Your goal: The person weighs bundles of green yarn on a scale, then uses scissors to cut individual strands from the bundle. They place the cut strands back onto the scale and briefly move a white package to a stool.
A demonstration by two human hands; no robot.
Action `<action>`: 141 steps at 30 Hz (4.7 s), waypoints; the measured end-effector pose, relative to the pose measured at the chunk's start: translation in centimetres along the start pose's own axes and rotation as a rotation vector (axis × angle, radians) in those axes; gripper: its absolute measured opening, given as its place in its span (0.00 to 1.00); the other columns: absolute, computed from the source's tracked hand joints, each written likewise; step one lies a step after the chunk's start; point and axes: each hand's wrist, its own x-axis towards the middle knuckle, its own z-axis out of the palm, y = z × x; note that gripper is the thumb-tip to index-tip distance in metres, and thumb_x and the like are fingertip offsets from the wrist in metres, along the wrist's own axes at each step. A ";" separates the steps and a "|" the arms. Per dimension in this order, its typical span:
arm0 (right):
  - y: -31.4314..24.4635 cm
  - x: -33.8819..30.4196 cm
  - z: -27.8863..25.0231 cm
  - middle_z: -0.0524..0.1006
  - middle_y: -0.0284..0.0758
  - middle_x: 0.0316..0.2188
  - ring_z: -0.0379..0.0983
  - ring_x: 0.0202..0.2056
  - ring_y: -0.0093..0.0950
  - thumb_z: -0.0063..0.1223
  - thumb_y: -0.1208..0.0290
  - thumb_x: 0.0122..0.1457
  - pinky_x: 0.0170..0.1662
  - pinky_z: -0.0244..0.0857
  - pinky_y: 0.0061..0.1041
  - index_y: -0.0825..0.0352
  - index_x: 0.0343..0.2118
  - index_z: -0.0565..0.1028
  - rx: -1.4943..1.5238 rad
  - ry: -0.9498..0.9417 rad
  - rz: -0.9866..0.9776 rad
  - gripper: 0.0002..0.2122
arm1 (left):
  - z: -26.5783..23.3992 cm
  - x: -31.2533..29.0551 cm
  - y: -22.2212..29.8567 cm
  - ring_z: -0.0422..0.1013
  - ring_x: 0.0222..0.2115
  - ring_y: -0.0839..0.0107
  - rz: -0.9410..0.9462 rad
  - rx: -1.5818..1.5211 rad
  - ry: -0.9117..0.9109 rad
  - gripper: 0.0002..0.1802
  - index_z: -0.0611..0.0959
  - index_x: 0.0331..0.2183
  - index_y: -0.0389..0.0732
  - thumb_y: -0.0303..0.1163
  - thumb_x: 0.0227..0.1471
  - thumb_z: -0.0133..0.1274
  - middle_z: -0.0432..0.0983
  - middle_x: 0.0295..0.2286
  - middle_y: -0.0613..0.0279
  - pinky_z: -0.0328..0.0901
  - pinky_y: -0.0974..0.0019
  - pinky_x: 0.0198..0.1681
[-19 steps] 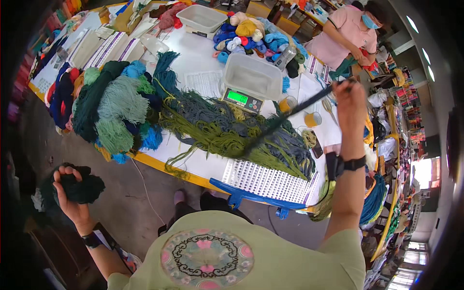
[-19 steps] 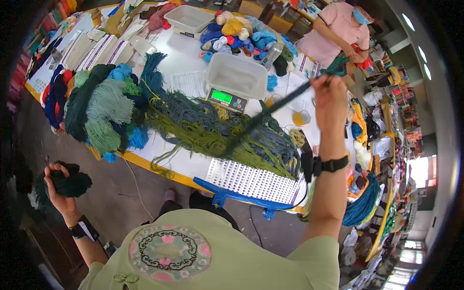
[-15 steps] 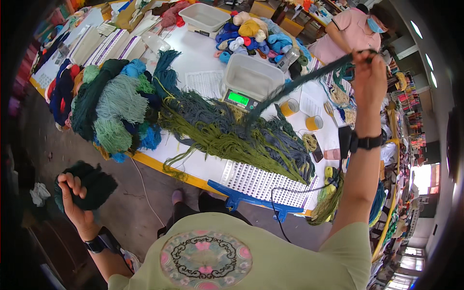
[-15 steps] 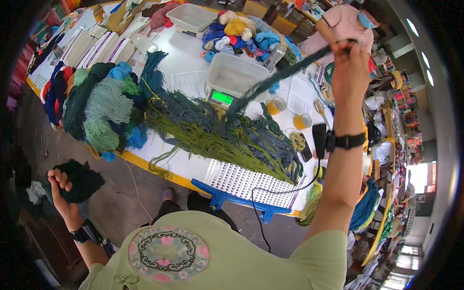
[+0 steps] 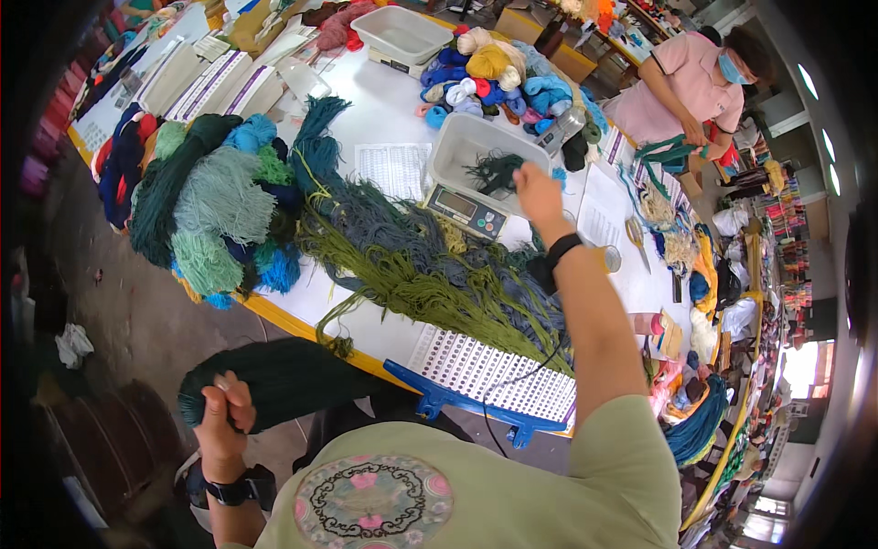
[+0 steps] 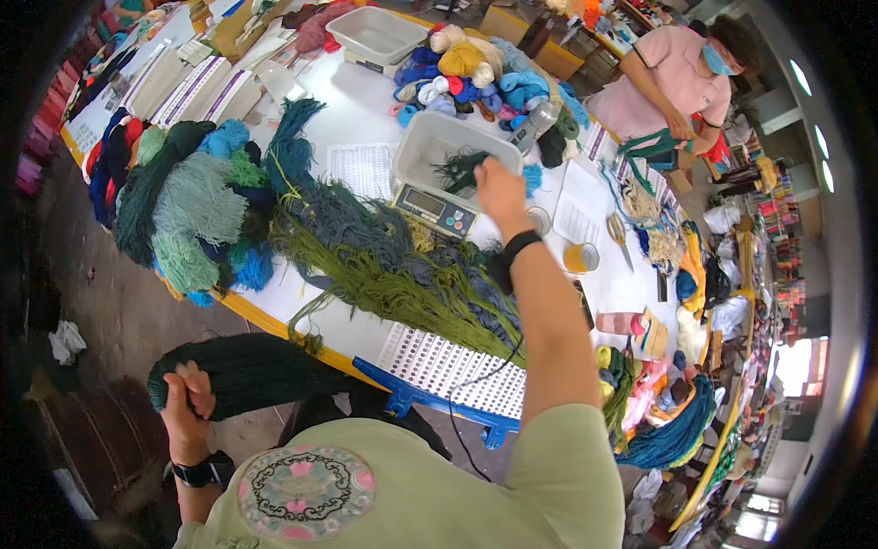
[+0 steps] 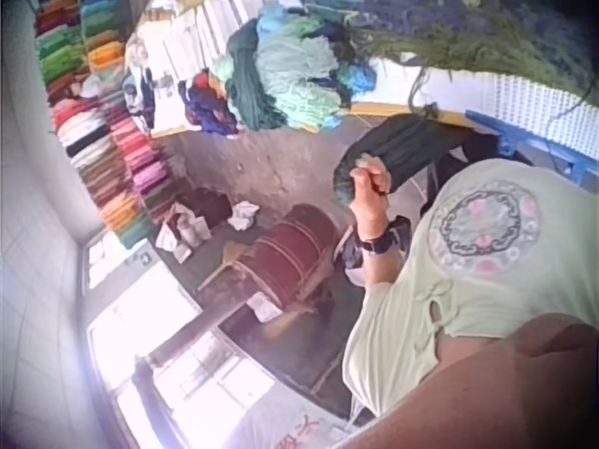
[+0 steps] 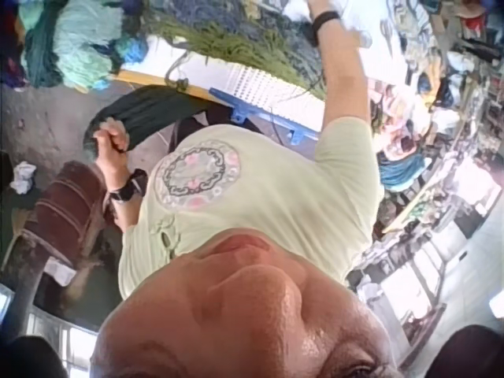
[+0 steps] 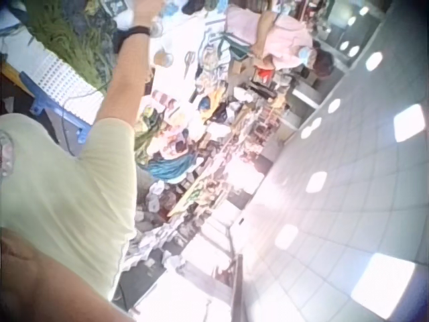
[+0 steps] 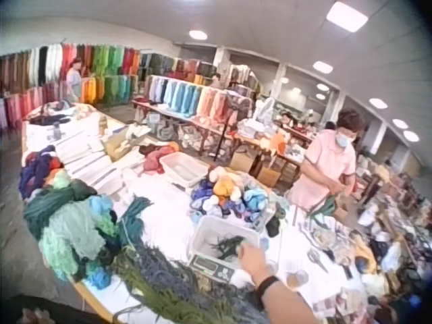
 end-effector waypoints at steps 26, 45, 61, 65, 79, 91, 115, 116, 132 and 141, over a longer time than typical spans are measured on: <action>-2.2 -9.9 5.1 0.60 0.39 0.57 0.53 0.58 0.39 0.60 0.71 0.50 0.56 0.44 0.46 0.62 0.43 0.76 -0.259 0.005 0.103 0.15 | 1.0 -0.5 -2.2 0.57 0.14 0.79 -0.153 0.061 0.052 0.22 0.74 0.23 0.41 0.49 0.60 0.47 0.61 0.16 0.69 0.53 0.74 0.16; -37.2 -17.8 -14.9 0.76 0.32 0.25 0.77 0.25 0.22 0.44 0.72 0.65 0.27 0.67 0.20 0.69 0.33 0.67 1.239 -0.545 0.016 0.06 | 1.9 2.4 3.2 0.67 0.52 0.62 -0.022 -0.532 -0.445 0.37 0.65 0.57 0.32 0.54 0.60 0.40 0.58 0.59 0.53 0.64 0.58 0.54; -40.9 -25.0 -16.3 0.75 0.35 0.29 0.74 0.26 0.37 0.54 0.73 0.54 0.25 0.66 0.33 0.64 0.38 0.71 0.310 -0.042 -0.531 0.09 | -1.1 1.0 6.1 0.55 0.60 0.66 0.167 -0.201 -0.734 0.41 0.62 0.60 0.37 0.60 0.57 0.41 0.50 0.63 0.59 0.56 0.58 0.59; -40.6 -25.4 -15.7 0.75 0.39 0.35 0.75 0.32 0.34 0.56 0.74 0.54 0.29 0.67 0.29 0.65 0.40 0.73 0.658 0.021 -0.491 0.10 | -1.4 1.4 6.6 0.59 0.57 0.62 0.039 -0.541 -0.698 0.45 0.57 0.62 0.38 0.63 0.56 0.39 0.51 0.62 0.55 0.57 0.56 0.58; -38.7 -24.1 -15.3 0.68 0.27 0.31 0.58 0.23 0.11 0.61 0.78 0.52 0.26 0.52 0.14 0.68 0.31 0.75 1.188 -0.094 -0.106 0.05 | 1.0 0.8 6.9 0.63 0.54 0.67 0.021 -0.188 -0.637 0.30 0.69 0.55 0.35 0.42 0.57 0.53 0.68 0.52 0.56 0.59 0.61 0.56; -36.8 -23.0 -17.4 0.73 0.29 0.35 0.55 0.19 0.11 0.46 0.72 0.63 0.20 0.48 0.14 0.67 0.38 0.69 1.707 -0.535 0.252 0.05 | 2.6 1.3 6.5 0.68 0.40 0.77 -0.020 -0.210 -0.616 0.22 0.74 0.51 0.32 0.23 0.53 0.51 0.75 0.38 0.62 0.64 0.71 0.46; -9.1 -25.1 -11.4 0.61 0.22 0.19 0.52 0.18 0.14 0.50 0.67 0.62 0.20 0.48 0.15 0.60 0.28 0.66 1.511 -0.650 0.788 0.08 | -20.6 5.9 10.4 0.62 0.26 0.80 0.131 -0.902 -0.063 0.09 0.72 0.43 0.36 0.26 0.61 0.42 0.64 0.27 0.69 0.65 0.70 0.34; -6.0 -25.3 -10.6 0.61 0.23 0.19 0.52 0.17 0.14 0.50 0.68 0.61 0.20 0.48 0.14 0.59 0.27 0.66 1.496 -0.548 0.903 0.07 | -24.2 6.2 10.7 0.61 0.24 0.79 0.140 -0.880 -0.005 0.09 0.72 0.43 0.34 0.25 0.61 0.42 0.63 0.25 0.69 0.64 0.72 0.32; 7.0 -18.6 -14.4 0.64 0.25 0.19 0.55 0.16 0.15 0.48 0.67 0.63 0.17 0.50 0.14 0.61 0.29 0.68 1.416 0.089 0.889 0.07 | -22.8 4.5 5.4 0.58 0.23 0.77 0.307 -0.802 0.087 0.14 0.74 0.42 0.33 0.34 0.64 0.42 0.62 0.24 0.67 0.60 0.74 0.28; -4.9 -2.2 -29.9 0.59 0.26 0.24 0.56 0.26 0.18 0.42 0.70 0.67 0.37 0.61 0.18 0.65 0.30 0.64 1.607 0.161 -0.145 0.08 | -10.0 3.8 4.9 0.53 0.18 0.83 0.218 -0.432 0.082 0.13 0.73 0.36 0.38 0.37 0.64 0.42 0.58 0.21 0.71 0.53 0.77 0.20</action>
